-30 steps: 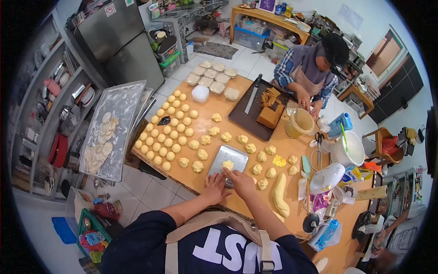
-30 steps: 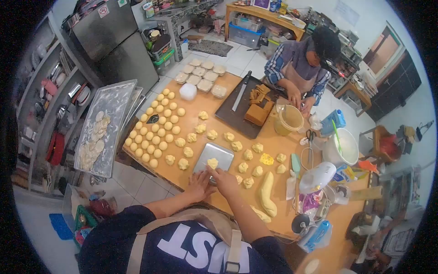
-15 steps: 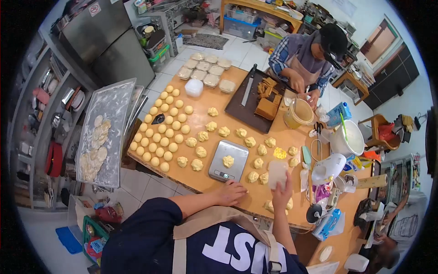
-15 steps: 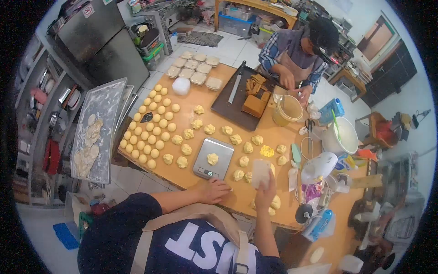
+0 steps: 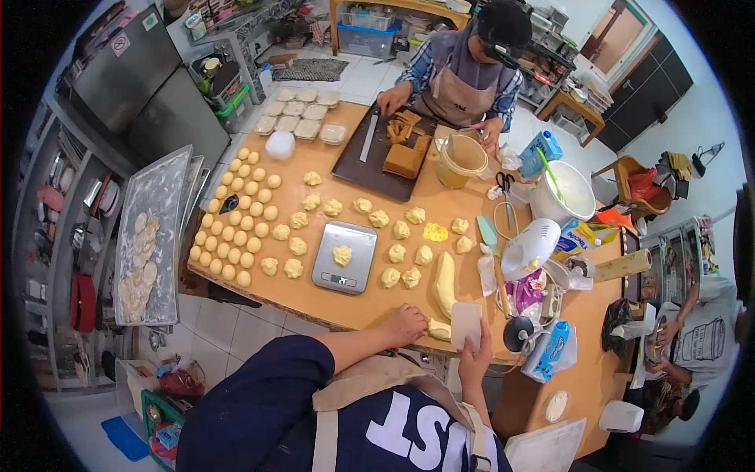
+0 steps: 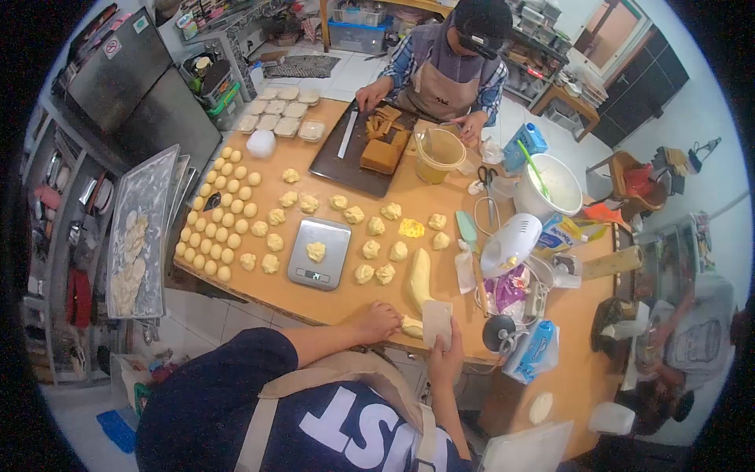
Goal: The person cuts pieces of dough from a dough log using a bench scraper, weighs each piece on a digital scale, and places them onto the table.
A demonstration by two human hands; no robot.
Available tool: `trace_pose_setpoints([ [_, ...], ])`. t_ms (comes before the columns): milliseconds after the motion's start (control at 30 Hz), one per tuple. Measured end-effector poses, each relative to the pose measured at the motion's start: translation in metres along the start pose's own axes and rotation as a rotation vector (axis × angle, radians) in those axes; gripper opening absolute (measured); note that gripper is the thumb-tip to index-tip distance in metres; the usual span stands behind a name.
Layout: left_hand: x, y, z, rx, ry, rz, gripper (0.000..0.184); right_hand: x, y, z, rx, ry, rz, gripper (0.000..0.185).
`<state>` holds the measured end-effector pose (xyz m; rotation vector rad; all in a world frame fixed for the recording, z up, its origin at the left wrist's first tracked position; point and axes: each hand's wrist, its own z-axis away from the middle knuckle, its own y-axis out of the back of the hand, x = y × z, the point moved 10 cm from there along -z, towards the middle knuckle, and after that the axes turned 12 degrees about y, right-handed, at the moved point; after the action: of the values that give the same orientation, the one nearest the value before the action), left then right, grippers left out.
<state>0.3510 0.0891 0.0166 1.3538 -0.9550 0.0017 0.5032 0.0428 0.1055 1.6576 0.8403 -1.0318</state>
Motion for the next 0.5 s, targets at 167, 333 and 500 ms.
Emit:
trace_pose_setpoints([
  [167,-0.014,-0.01,-0.008,0.017,0.35,0.119,0.015,0.006,0.024,-0.002,-0.008,0.081,0.044,0.049],
  [333,-0.008,0.009,-0.002,0.12,0.237,0.076,0.021,0.006,0.024,-0.008,-0.063,0.022,-0.023,0.051],
  [500,-0.034,0.085,0.016,0.115,0.464,0.078,0.033,0.013,0.016,-0.017,-0.136,0.115,0.012,0.049],
])
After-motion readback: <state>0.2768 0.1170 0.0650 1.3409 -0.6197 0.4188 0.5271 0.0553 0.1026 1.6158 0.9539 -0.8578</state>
